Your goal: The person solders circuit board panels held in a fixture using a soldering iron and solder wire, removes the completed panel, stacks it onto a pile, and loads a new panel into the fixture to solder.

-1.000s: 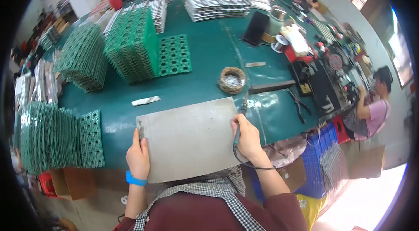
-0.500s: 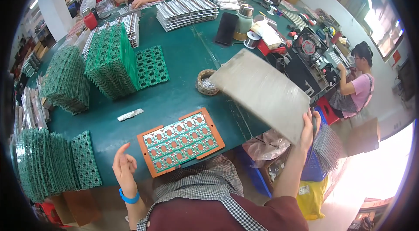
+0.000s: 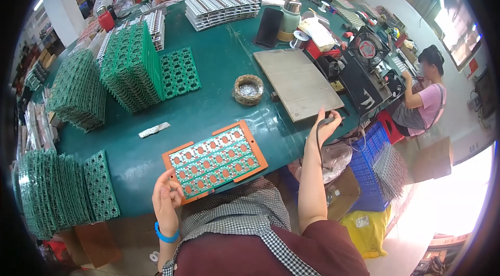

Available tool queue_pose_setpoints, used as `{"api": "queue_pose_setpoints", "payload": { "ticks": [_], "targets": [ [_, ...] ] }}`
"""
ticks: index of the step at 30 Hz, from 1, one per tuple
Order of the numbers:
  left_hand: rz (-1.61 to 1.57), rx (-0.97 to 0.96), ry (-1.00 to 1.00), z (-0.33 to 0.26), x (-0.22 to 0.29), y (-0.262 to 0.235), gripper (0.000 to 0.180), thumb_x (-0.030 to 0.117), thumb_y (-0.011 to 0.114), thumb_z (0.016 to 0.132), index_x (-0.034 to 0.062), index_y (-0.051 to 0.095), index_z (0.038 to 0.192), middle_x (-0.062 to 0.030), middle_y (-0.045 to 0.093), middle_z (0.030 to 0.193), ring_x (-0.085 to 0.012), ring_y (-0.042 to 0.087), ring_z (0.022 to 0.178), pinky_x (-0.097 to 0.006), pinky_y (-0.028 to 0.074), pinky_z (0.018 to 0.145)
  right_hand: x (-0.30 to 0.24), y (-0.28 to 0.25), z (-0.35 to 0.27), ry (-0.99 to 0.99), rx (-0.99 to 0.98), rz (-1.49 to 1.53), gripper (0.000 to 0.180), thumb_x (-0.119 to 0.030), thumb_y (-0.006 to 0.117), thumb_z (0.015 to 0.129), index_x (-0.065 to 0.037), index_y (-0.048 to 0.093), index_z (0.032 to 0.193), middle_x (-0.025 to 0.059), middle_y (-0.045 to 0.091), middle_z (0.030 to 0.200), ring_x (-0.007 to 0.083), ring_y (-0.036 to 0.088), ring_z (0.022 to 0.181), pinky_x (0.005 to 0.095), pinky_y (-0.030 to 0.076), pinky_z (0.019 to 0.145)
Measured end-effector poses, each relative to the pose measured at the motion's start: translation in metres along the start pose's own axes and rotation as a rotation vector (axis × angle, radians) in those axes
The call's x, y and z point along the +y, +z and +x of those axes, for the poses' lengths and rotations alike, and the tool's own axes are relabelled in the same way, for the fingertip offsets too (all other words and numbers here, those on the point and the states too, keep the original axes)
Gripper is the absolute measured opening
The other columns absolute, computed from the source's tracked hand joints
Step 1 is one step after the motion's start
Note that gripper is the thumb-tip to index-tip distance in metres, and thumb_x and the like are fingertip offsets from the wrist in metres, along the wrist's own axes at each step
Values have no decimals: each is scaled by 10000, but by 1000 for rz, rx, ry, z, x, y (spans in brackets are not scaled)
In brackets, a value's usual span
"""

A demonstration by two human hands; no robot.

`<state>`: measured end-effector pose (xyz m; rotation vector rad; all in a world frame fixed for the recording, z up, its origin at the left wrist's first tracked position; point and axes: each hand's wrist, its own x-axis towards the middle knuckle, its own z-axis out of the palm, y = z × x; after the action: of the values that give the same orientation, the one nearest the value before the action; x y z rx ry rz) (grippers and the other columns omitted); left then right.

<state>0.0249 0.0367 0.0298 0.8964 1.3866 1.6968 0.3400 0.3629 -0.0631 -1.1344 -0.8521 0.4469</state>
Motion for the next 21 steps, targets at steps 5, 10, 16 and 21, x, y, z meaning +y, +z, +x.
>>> {"api": "queue_pose_setpoints", "payload": {
  "ticks": [5,10,16,21],
  "targets": [
    [-138,-24,-39,-1,0,5,429,288,333,1024,-1,421,1329,-42,522,842,-14,307,504,-184,229,453,-109,13,-75,-375,-164,32,257,-93,601,902,-49,390,1042,225,489,1282,328,529,1153,377,381,1017],
    [-333,-143,-110,19,12,46,506,334,297,1031,57,219,1447,-52,471,1046,-37,336,530,-182,251,477,-172,13,-163,-635,-1116,179,447,-134,738,795,-107,329,973,200,626,1132,345,565,1142,499,354,1017],
    [-345,-45,-61,19,6,62,487,371,307,1028,82,285,1420,-29,433,1042,-92,465,807,-218,406,732,-186,23,-215,-585,-1280,291,417,20,769,678,-110,423,871,109,685,899,272,640,851,400,461,745],
    [-38,-248,-82,-3,3,46,408,293,445,995,26,447,1303,-62,526,949,-121,521,853,-279,440,776,-190,9,-194,-465,-1023,356,400,32,715,746,-125,380,897,83,623,792,228,594,774,355,455,706]
  ]
}}
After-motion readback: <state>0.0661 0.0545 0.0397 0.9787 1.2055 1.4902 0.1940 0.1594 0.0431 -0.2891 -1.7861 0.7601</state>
